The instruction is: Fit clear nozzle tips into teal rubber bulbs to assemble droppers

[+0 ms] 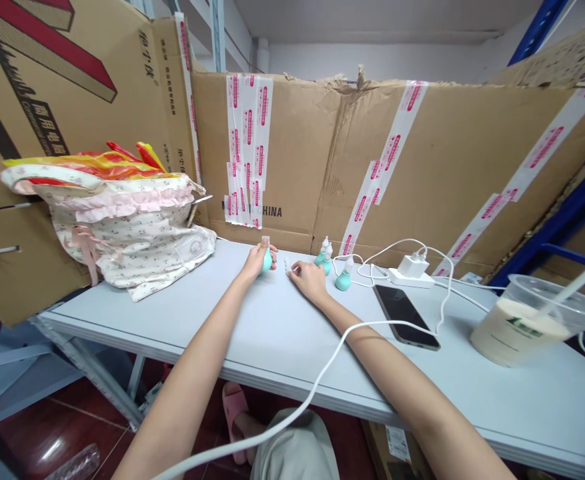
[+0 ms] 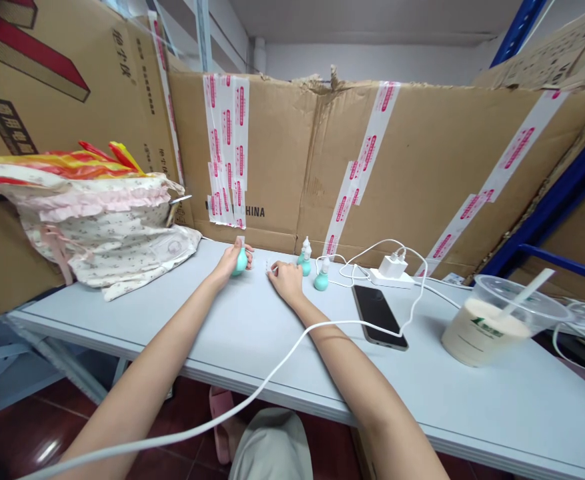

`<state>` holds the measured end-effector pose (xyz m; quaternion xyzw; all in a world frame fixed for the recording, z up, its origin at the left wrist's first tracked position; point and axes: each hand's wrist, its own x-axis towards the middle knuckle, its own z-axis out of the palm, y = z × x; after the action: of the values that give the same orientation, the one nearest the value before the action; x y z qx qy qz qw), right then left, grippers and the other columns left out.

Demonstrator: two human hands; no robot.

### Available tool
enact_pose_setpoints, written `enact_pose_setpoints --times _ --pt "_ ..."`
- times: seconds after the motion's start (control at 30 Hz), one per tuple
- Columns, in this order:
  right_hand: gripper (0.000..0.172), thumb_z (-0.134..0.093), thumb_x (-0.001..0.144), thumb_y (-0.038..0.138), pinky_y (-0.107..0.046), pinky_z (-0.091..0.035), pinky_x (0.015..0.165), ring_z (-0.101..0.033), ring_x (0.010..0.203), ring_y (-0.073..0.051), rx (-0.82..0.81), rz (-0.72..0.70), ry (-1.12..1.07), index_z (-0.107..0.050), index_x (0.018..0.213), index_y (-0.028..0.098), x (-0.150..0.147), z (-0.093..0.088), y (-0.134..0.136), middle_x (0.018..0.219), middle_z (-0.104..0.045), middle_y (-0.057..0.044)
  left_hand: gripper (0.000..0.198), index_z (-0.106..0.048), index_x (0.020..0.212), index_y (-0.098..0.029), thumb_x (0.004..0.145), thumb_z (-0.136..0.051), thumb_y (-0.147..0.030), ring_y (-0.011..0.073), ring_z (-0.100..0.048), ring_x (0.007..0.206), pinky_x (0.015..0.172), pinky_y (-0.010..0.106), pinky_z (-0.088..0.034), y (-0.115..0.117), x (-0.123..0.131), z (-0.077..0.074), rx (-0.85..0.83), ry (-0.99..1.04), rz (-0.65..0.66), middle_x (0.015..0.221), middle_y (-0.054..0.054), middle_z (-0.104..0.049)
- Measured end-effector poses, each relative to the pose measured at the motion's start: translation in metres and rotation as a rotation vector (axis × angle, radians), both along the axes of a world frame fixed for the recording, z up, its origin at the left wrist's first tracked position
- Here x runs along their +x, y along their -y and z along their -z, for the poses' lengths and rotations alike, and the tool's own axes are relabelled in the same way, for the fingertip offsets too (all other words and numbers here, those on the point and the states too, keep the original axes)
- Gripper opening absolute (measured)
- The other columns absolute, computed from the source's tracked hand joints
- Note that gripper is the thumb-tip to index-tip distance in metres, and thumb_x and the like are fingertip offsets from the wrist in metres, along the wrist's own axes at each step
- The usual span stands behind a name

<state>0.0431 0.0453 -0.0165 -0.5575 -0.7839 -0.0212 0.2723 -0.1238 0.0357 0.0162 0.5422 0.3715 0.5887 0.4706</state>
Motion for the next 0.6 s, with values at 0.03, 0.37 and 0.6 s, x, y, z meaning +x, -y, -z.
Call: enact_pose_setpoints --times 0.03,0.37,0.6 --pt "0.02 -0.053 0.078 0.034 -0.029 -0.027 0.073 -0.056 0.081 -0.019 0.001 0.001 -0.003 -0.064 0.087 0.02 0.0 0.001 0.001 0.075 -0.066 -0.004 0.065 -0.051 0.078 -0.012 0.066 -0.038 -0.075 0.0101 -0.052 0.042 0.045 0.023 -0.043 0.0 0.001 0.0 -0.006 -0.003 0.003 0.053 0.001 -0.053" --pt "0.032 -0.046 0.083 0.037 -0.028 -0.036 0.078 -0.053 0.085 -0.016 0.19 -0.211 -0.578 -0.054 0.108 0.019 0.001 -0.027 0.025 0.097 -0.059 -0.007 0.076 -0.036 0.105 -0.017 0.07 -0.004 -0.077 0.0136 -0.046 0.029 0.034 0.023 -0.036 0.01 0.022 -0.008 -0.128 0.09 -0.019 0.044 -0.003 -0.05" --pt "0.029 -0.062 0.071 0.035 -0.03 -0.041 0.081 -0.051 0.097 -0.019 -0.012 -0.47 -0.931 -0.061 0.097 0.022 0.01 -0.03 0.077 0.103 -0.057 -0.004 0.08 -0.033 0.11 -0.021 0.065 -0.005 -0.081 0.0139 -0.044 0.026 0.029 0.024 -0.033 0.046 0.066 -0.007 -0.163 0.06 0.087 0.047 -0.003 -0.052"
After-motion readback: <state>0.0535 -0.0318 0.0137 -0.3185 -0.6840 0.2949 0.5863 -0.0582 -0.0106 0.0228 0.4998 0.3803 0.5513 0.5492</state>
